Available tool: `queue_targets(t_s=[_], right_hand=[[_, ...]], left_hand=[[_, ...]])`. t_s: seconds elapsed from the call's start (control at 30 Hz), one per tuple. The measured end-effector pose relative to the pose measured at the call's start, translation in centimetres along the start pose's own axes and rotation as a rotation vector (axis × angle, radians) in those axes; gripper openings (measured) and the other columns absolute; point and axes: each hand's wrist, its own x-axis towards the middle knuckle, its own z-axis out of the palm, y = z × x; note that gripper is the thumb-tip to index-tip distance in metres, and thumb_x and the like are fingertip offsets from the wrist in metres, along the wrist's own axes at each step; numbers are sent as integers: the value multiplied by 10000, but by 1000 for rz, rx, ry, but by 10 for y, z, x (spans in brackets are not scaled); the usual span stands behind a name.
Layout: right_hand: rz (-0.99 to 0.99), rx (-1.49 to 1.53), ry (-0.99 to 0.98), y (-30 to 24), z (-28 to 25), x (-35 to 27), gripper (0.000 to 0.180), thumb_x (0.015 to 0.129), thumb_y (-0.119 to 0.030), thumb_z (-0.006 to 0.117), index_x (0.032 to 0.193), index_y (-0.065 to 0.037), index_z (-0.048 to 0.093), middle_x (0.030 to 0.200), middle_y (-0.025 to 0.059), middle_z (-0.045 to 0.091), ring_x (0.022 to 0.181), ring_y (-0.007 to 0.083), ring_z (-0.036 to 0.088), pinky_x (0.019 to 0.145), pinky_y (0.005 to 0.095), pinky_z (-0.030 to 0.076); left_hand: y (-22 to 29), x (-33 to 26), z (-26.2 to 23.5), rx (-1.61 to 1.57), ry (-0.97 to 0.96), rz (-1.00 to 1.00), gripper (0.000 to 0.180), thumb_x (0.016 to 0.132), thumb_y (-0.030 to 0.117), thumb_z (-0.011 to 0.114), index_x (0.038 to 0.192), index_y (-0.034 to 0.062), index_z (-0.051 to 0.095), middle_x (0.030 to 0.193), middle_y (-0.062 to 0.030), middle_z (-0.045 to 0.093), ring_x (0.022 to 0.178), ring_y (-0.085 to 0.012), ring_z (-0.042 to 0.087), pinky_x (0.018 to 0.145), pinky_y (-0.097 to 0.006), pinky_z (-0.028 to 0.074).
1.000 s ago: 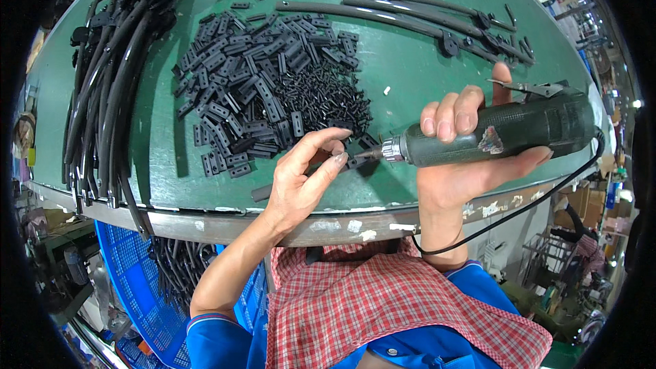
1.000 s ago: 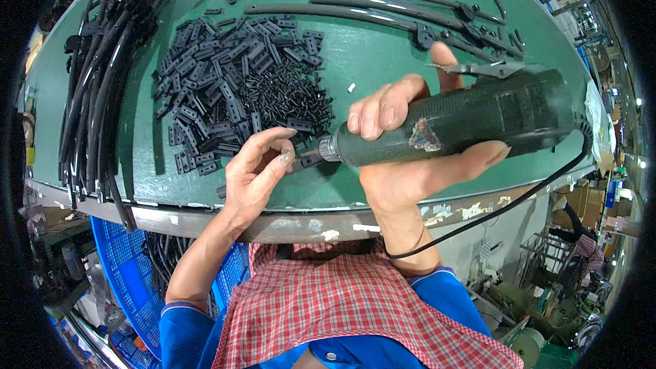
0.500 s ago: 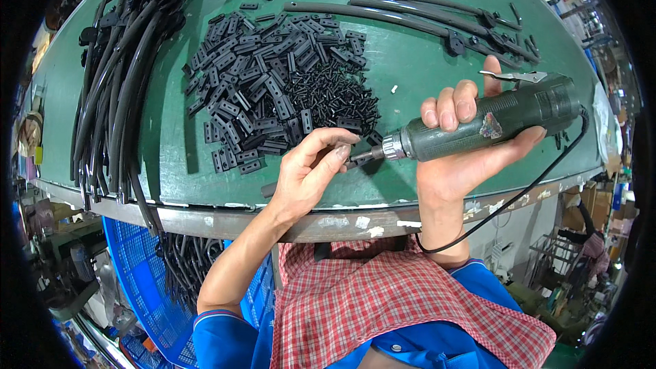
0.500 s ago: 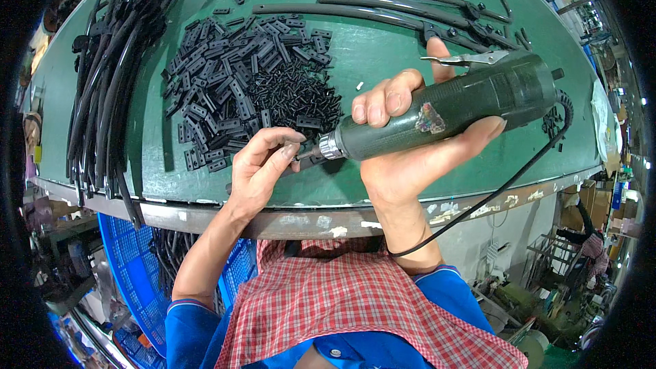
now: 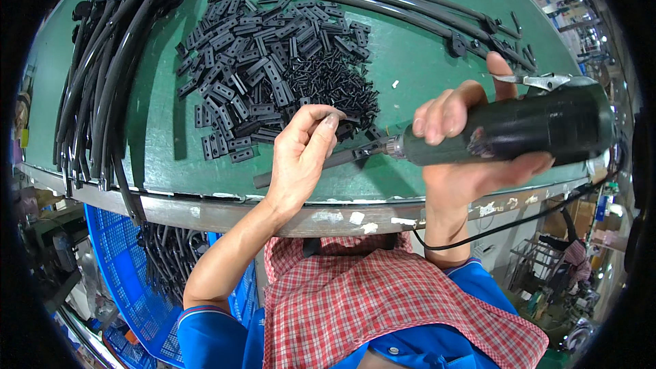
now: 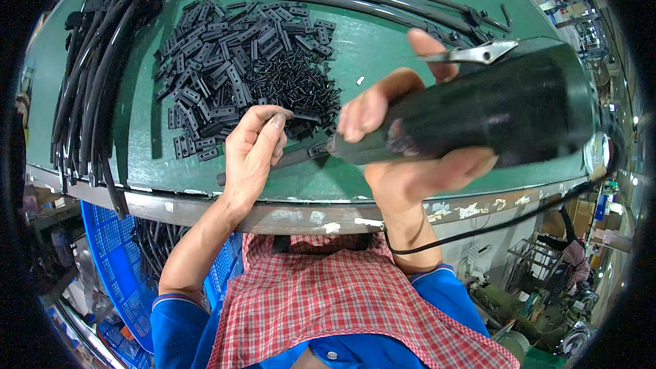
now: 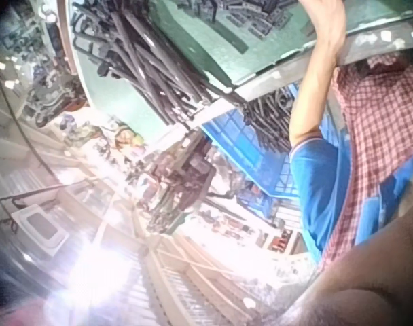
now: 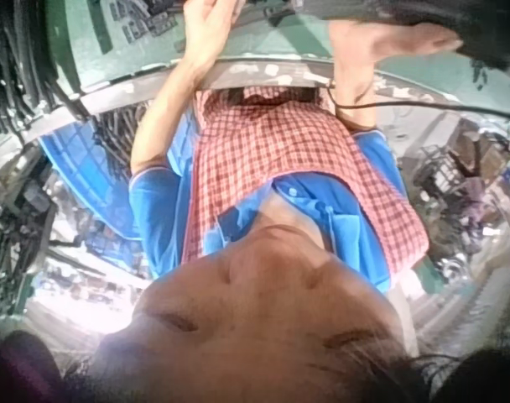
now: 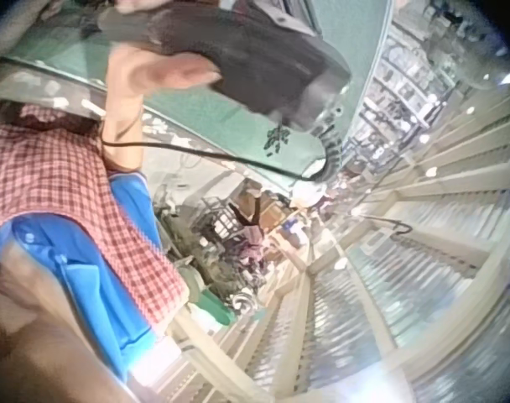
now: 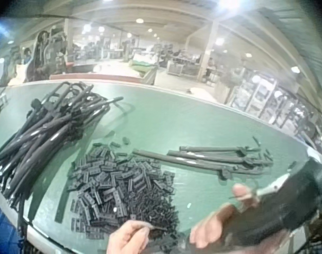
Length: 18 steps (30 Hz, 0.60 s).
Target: The person uses a handheld electric screwdriver to attach small black plastic brackets to curved metal wiper blade arms on a green worktable. After assembling several units, the person gathers the finished wiper blades and places them into a blue plastic crate.
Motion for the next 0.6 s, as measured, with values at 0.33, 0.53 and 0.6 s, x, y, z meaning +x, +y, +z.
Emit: queue_targets(t_s=[0.33, 0.53, 0.6], right_hand=[[20, -76, -209, 10, -1, 2, 1105, 697, -843, 498, 1378, 12, 339, 690, 53, 487, 544, 177, 513, 514, 353, 440], [-6, -79, -218, -1, -5, 7, 1036, 762, -786, 509, 1380, 27, 336, 678, 40, 447, 518, 156, 471, 499, 343, 427], [47, -93, -161, 1, -2, 7, 1027, 768, -781, 505, 1378, 29, 339, 673, 40, 448, 516, 155, 473, 495, 343, 427]], left_hand=[[-1, 0, -1, -52, -33, -40, 179, 983, 151, 514, 1065, 15, 595, 649, 59, 452, 562, -15, 381, 492, -182, 294], [-1, 0, -5, -35, -48, -45, 163, 977, 128, 512, 1070, 19, 589, 682, 68, 446, 595, -5, 361, 504, -188, 304], [-2, 1, -6, -36, -54, -56, 161, 975, 123, 510, 1069, 19, 590, 680, 70, 445, 594, -5, 360, 505, -189, 305]])
